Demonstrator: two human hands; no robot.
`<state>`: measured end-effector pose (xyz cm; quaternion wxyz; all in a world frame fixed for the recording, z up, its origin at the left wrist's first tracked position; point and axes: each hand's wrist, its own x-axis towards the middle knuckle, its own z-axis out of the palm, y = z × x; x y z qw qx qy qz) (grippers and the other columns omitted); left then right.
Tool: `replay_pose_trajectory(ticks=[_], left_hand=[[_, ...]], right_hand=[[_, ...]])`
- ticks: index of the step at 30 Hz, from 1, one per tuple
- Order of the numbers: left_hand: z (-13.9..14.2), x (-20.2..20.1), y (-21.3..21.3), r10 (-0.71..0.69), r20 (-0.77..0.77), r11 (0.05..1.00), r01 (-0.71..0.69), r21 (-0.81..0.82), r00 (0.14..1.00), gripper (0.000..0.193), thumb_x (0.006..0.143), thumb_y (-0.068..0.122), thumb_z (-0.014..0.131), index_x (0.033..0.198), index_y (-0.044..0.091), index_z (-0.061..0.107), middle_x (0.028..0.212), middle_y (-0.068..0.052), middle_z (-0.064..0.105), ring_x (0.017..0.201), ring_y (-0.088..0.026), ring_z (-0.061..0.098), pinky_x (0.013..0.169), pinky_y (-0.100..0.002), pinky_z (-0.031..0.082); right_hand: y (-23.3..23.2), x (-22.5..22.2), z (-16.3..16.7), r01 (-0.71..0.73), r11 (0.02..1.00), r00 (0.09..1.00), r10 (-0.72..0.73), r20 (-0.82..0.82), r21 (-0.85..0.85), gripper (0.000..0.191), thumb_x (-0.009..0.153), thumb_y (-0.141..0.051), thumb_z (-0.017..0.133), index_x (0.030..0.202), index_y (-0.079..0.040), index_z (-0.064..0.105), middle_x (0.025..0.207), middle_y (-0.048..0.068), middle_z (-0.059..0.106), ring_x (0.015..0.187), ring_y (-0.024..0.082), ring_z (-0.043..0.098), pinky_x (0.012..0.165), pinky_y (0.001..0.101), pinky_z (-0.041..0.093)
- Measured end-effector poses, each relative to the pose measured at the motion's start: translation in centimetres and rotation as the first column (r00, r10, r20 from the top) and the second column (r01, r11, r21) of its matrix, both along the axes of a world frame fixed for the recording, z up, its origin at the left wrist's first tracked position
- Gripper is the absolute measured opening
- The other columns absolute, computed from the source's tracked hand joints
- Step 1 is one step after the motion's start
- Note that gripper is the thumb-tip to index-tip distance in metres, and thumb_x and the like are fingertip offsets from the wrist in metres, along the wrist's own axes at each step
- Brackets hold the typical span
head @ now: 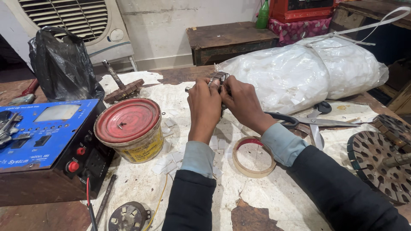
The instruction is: The person presses small pieces of tape onto the teeth of a metal sprocket one at a time, working around the disc. Near the end they pick up scissors and trim the tape pieces while holding the sprocket.
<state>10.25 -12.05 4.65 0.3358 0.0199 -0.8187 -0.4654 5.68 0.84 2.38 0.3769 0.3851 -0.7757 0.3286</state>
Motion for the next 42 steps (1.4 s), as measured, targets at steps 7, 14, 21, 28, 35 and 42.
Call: replay_pose_trajectory(ticks=[7,14,21,28,35,42], left_hand=[[0.2,0.0,-0.5,-0.029,0.008,1.000,0.029,0.000,1.000,0.028,0.098,0.024,0.060,0.103,-0.003,0.066,0.102,-0.024,0.072,0.095,-0.041,0.070,0.084,-0.049,0.051],[-0.4,-0.8,-0.5,-0.016,-0.008,1.000,0.016,0.017,1.000,0.025,0.098,0.024,0.059,0.106,0.000,0.062,0.105,-0.022,0.071,0.097,-0.041,0.069,0.084,-0.049,0.051],[-1.7,-2.3,-3.3,0.073,-0.016,0.997,-0.072,0.030,0.997,0.026,0.099,0.026,0.060,0.107,0.001,0.063,0.101,-0.021,0.073,0.097,-0.040,0.069,0.087,-0.049,0.050],[-1.1,-1.7,-2.1,-0.031,-0.005,0.989,0.032,0.142,0.999,0.027,0.099,0.027,0.063,0.111,0.003,0.064,0.100,-0.018,0.074,0.095,-0.033,0.074,0.086,-0.043,0.054],[0.3,0.5,-1.0,0.004,-0.131,1.000,0.000,0.025,0.991,0.026,0.095,0.016,0.062,0.120,0.011,0.069,0.114,-0.017,0.067,0.104,-0.033,0.068,0.085,-0.045,0.053],[-0.2,0.0,-0.9,0.094,-0.078,0.991,-0.086,0.101,0.992,0.019,0.100,0.018,0.059,0.114,0.008,0.067,0.105,-0.015,0.074,0.099,-0.033,0.072,0.084,-0.046,0.054]], right_hand=[[-0.1,-0.1,-0.2,-0.019,1.000,1.000,0.018,-0.015,-0.020,0.017,0.099,-0.010,0.064,0.096,0.003,0.053,0.076,0.022,0.064,0.068,0.040,0.066,0.061,0.0473,0.050],[-0.2,-0.4,-0.3,0.008,0.998,1.000,-0.009,-0.022,-0.057,0.016,0.097,-0.009,0.063,0.092,0.004,0.054,0.076,0.023,0.064,0.069,0.041,0.065,0.062,0.0481,0.050],[-1.0,0.7,0.1,-0.101,0.994,0.994,0.100,-0.048,-0.031,0.009,0.099,-0.006,0.056,0.094,0.002,0.055,0.076,0.021,0.061,0.064,0.038,0.062,0.061,0.0472,0.048],[-0.9,0.7,0.8,-0.032,0.996,0.999,0.030,-0.031,-0.081,0.010,0.099,-0.008,0.058,0.097,0.002,0.058,0.071,0.019,0.062,0.063,0.036,0.063,0.058,0.0448,0.047],[-0.1,-0.8,1.6,-0.113,0.989,0.977,0.127,0.168,-0.094,0.020,0.099,-0.015,0.064,0.096,0.005,0.067,0.073,0.015,0.068,0.061,0.020,0.068,0.059,0.0342,0.053],[2.2,-2.5,3.8,-0.240,0.970,0.767,0.215,0.605,-0.041,0.024,0.096,-0.021,0.065,0.098,0.000,0.076,0.074,0.006,0.074,0.065,0.008,0.069,0.062,0.0275,0.059]])
